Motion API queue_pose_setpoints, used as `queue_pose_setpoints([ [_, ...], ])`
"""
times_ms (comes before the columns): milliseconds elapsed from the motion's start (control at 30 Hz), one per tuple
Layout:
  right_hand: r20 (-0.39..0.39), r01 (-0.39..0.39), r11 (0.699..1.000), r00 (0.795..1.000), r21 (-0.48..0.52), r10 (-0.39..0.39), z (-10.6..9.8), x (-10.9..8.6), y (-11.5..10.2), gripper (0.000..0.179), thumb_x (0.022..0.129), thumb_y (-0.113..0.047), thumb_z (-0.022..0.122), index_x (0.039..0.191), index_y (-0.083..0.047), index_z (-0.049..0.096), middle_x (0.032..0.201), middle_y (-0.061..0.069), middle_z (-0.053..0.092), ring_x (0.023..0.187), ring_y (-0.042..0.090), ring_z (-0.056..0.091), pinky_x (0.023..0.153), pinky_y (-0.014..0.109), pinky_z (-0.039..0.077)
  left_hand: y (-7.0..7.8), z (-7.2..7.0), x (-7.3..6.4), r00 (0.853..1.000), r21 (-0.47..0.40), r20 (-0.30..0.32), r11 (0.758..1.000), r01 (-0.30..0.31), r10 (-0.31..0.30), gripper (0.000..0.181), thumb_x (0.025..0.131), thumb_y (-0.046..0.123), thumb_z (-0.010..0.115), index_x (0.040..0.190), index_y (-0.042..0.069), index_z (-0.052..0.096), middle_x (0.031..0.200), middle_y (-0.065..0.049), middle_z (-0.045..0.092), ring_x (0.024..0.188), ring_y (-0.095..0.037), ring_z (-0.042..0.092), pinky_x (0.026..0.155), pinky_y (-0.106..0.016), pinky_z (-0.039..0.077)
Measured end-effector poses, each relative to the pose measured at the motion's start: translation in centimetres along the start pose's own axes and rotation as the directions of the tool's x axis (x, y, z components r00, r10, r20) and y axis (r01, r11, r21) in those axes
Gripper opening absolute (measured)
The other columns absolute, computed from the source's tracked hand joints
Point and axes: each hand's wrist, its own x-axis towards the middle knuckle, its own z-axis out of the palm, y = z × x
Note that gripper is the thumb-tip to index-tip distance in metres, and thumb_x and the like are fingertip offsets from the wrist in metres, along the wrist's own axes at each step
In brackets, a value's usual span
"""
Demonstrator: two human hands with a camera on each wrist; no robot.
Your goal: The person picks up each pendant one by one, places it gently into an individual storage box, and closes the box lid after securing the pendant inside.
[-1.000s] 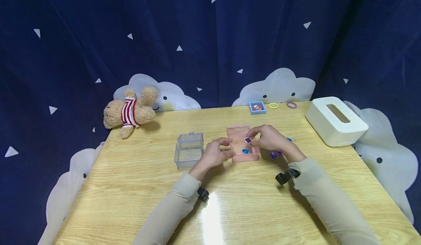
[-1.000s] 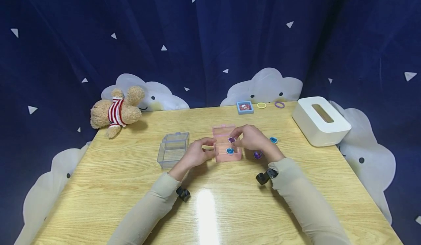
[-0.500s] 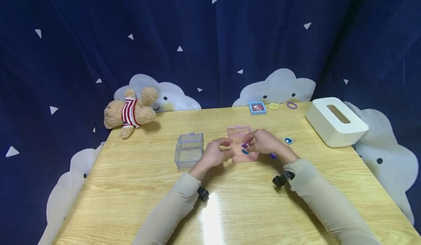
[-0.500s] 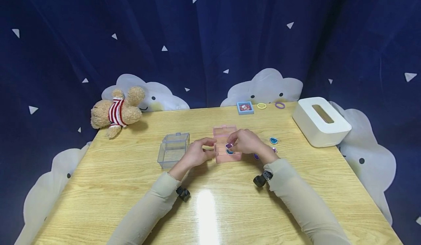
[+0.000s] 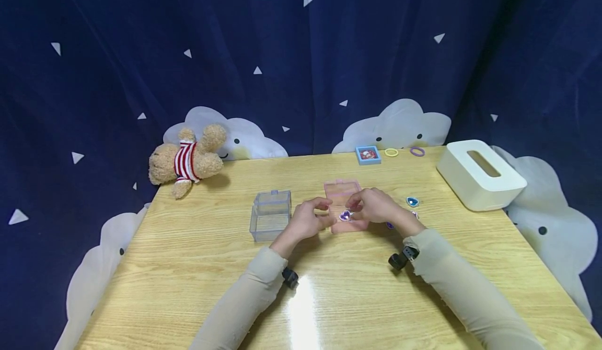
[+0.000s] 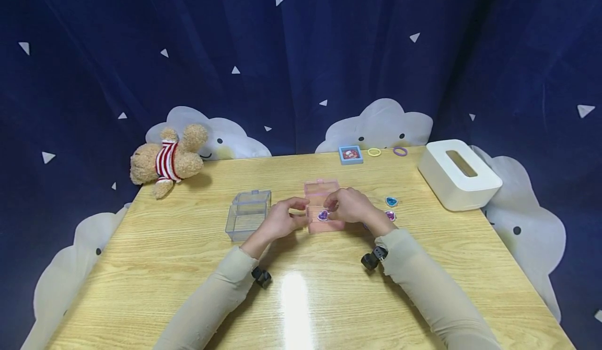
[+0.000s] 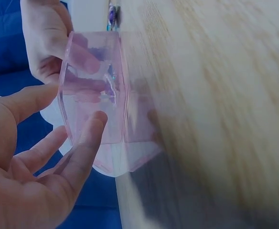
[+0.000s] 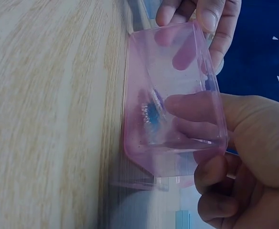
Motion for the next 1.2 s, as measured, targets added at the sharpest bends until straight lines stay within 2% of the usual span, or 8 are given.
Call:
queue_pose_setpoints([
  [267, -0.006, 0.037, 0.996, 0.999, 0.080, -0.037, -0.3, 0.0, 0.4, 0.023, 0.079, -0.021, 0.082, 0.101, -0.015, 0.077, 0.097, -0.002, 0.077, 0.090, 0.018, 0.071, 0.079, 0.036, 0.055, 0.1, 0.0, 0.0, 1.000, 0.012, -0.002, 1.000, -0.001, 0.001, 0.049, 0.087, 0.025, 0.077, 0.133, 0.015, 0.063, 0.124, -0.012, 0.070, 0.102, -0.032, 0.073, 0.082, -0.035, 0.060],
  [500, -0.034, 0.027, 0.986, 0.999, 0.165, -0.022, -1.2, -0.4, 0.9, 0.023, 0.084, -0.016, 0.077, 0.106, -0.012, 0.076, 0.099, 0.001, 0.075, 0.098, 0.024, 0.068, 0.085, 0.039, 0.053, -0.1, 0.0, 0.0, 1.000, 0.010, 0.004, 1.000, 0.002, -0.002, 0.049, 0.088, 0.023, 0.076, 0.134, 0.014, 0.062, 0.124, -0.012, 0.069, 0.103, -0.033, 0.072, 0.084, -0.038, 0.059],
  [633, -0.063, 0.039, 0.981, 0.998, 0.190, -0.027, -2.1, -0.8, 1.3, 0.024, 0.084, -0.013, 0.076, 0.108, -0.010, 0.075, 0.097, 0.001, 0.075, 0.096, 0.026, 0.067, 0.082, 0.036, 0.051, -0.2, 0.0, -0.1, 1.000, 0.008, 0.006, 1.000, 0.002, -0.002, 0.049, 0.088, 0.024, 0.076, 0.134, 0.014, 0.062, 0.123, -0.012, 0.069, 0.103, -0.033, 0.072, 0.084, -0.038, 0.059],
  [900, -0.136, -0.008, 0.979, 0.990, 0.206, 0.037, -4.0, -1.8, 2.9, 0.025, 0.086, -0.020, 0.076, 0.109, -0.011, 0.074, 0.097, 0.002, 0.074, 0.097, 0.027, 0.065, 0.082, 0.033, 0.048, -0.1, 0.0, -0.1, 1.000, 0.014, 0.011, 1.000, 0.002, -0.002, 0.050, 0.089, 0.024, 0.075, 0.136, 0.015, 0.061, 0.123, -0.011, 0.069, 0.104, -0.032, 0.072, 0.085, -0.038, 0.059],
  [1067, -0.139, -0.071, 0.975, 0.985, 0.209, 0.101, -4.6, -2.6, 4.6, 0.026, 0.089, -0.023, 0.074, 0.112, -0.012, 0.073, 0.099, 0.003, 0.073, 0.094, 0.023, 0.061, 0.080, 0.032, 0.047, 0.0, 0.0, -0.1, 1.000, 0.022, 0.010, 1.000, -0.004, 0.004, 0.050, 0.089, 0.024, 0.075, 0.136, 0.015, 0.061, 0.124, -0.011, 0.069, 0.103, -0.032, 0.072, 0.085, -0.038, 0.059],
  [1200, -0.133, -0.118, 0.968, 0.980, 0.223, 0.150, -4.8, -3.1, 5.8, 0.027, 0.090, -0.023, 0.073, 0.114, -0.010, 0.072, 0.100, 0.005, 0.072, 0.088, 0.021, 0.058, 0.074, 0.030, 0.047, 0.1, 0.0, -0.1, 1.000, 0.024, 0.009, 1.000, -0.014, 0.014, 0.050, 0.089, 0.023, 0.075, 0.136, 0.013, 0.061, 0.124, -0.012, 0.069, 0.103, -0.033, 0.072, 0.086, -0.039, 0.059],
])
